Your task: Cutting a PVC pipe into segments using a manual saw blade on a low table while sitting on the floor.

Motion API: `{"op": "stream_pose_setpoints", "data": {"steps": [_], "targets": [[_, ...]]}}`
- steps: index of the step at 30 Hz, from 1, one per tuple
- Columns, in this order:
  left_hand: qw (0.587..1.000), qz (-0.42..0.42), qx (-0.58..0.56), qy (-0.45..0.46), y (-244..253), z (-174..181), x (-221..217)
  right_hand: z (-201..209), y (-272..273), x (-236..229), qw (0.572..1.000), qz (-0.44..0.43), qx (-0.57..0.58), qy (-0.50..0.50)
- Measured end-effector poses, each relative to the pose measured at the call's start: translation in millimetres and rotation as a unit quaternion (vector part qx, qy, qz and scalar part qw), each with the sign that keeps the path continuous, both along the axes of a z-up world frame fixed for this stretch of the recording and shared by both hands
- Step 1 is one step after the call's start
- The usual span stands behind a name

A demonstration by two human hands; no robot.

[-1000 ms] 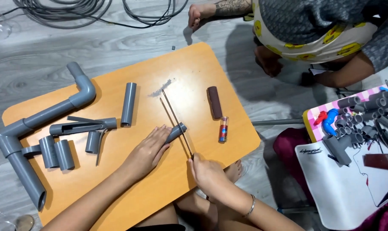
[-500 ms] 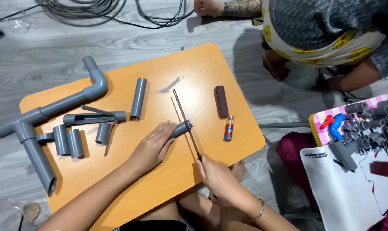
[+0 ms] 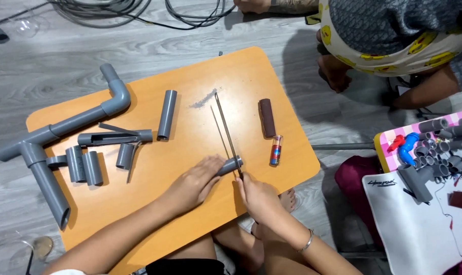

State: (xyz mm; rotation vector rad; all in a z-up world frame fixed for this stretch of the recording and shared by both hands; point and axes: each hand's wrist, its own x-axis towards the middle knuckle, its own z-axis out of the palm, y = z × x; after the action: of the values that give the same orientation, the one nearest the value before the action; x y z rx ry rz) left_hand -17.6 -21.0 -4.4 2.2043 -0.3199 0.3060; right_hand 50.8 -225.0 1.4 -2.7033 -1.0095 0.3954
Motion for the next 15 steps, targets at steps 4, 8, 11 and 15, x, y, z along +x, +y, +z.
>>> {"op": "stream_pose_setpoints", "data": {"steps": [4,8,11,15], "targets": [[0.995,0.070,0.036,-0.063,2,-14,2,18,14,4,0.988,-0.017,-0.053,0.146],[0.993,0.118,0.000,-0.004,19,3,6,8,6,-8,0.998,0.022,0.012,0.065],[0.989,0.143,0.027,0.004,26,1,10,16,-3,-8,0.996,0.040,-0.022,0.079],[0.986,0.160,0.020,0.046,26,-4,9,26,-19,-8,0.991,0.052,-0.015,0.124]]}}
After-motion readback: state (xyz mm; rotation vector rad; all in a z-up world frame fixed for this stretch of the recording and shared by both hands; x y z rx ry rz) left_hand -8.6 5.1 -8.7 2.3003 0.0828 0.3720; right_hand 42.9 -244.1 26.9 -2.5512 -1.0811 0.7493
